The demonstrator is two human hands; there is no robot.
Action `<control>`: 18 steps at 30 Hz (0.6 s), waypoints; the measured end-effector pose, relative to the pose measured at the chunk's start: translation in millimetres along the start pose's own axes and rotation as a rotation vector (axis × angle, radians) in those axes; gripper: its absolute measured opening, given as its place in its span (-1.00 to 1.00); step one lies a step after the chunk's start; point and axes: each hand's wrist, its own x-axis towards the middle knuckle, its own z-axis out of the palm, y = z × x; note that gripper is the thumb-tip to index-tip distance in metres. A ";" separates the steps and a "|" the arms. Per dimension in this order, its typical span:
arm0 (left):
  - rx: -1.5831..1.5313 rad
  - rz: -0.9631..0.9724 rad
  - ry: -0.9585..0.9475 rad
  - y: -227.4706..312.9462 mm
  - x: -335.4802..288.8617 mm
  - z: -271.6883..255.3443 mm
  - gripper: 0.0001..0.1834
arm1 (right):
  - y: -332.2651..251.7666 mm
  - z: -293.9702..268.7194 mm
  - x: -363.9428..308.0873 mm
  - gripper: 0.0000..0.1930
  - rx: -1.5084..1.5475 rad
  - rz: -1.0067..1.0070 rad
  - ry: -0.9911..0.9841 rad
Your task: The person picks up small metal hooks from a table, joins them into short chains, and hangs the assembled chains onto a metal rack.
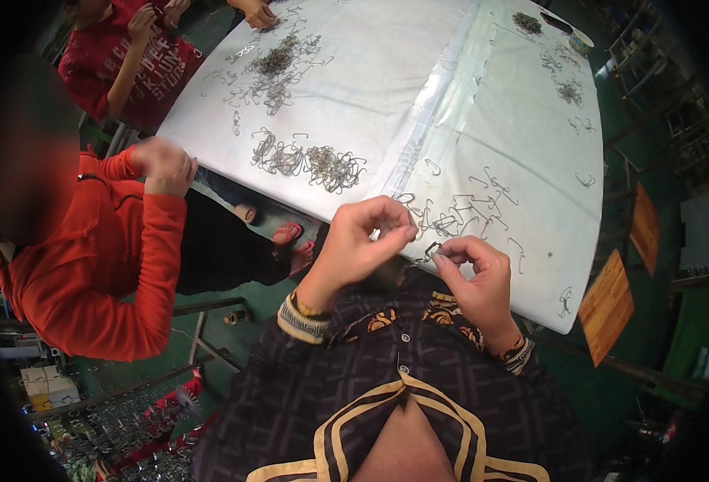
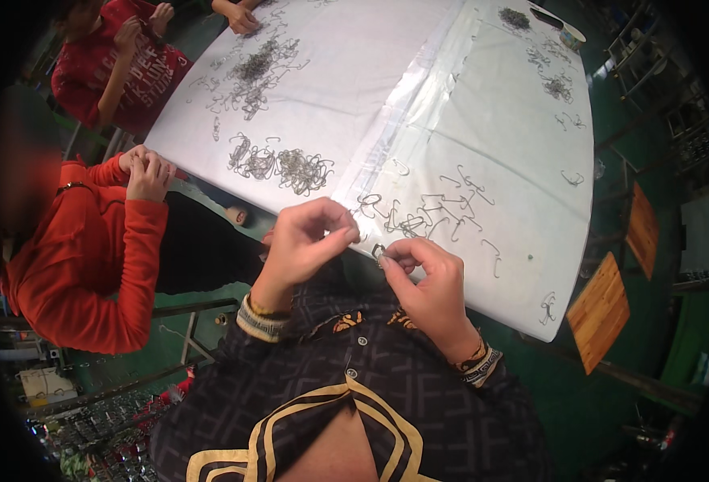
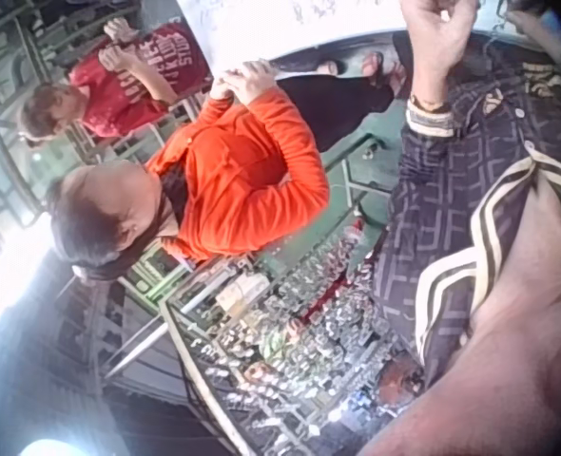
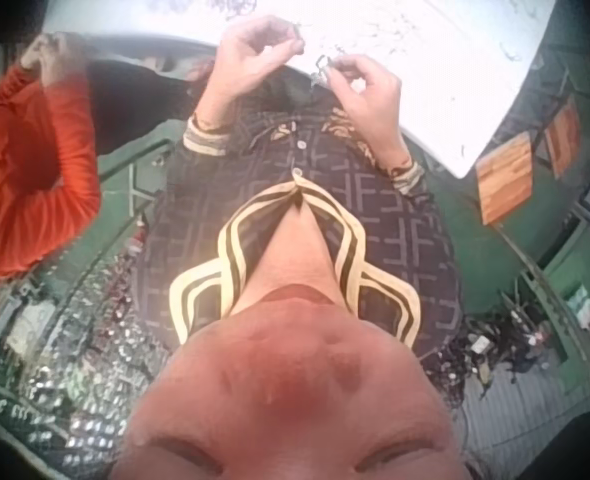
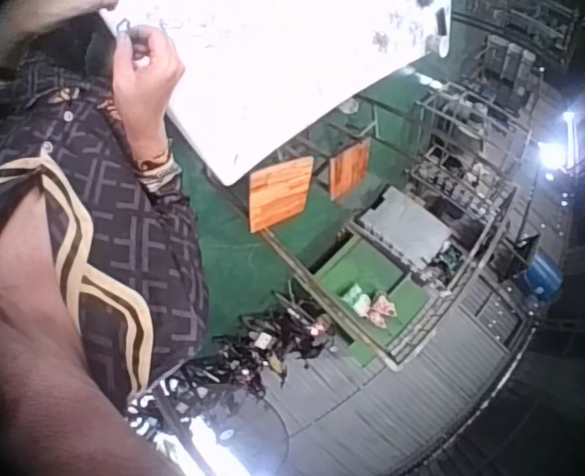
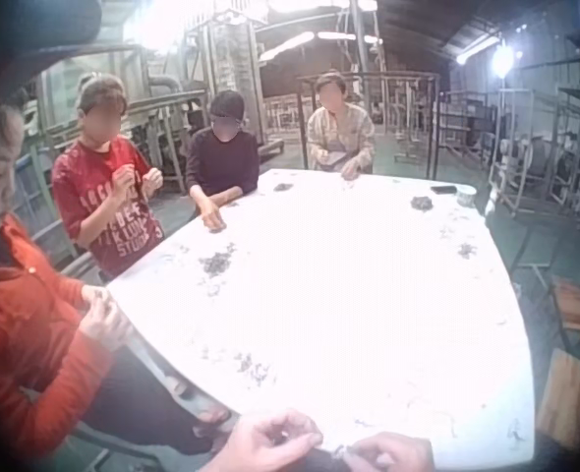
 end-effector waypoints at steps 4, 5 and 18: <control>0.024 0.078 -0.058 16.4 -17.3 1.1 -0.94 | 0.2 4.0 4.4 -0.93 0.008 -0.022 -0.023; 0.085 0.124 -0.062 17.1 -18.5 1.9 -0.94 | -0.5 5.3 5.5 -0.92 0.012 -0.028 -0.033; 0.201 0.211 0.065 33.3 -37.1 11.4 -0.86 | 20.3 2.1 28.7 -0.89 0.170 -0.237 -0.179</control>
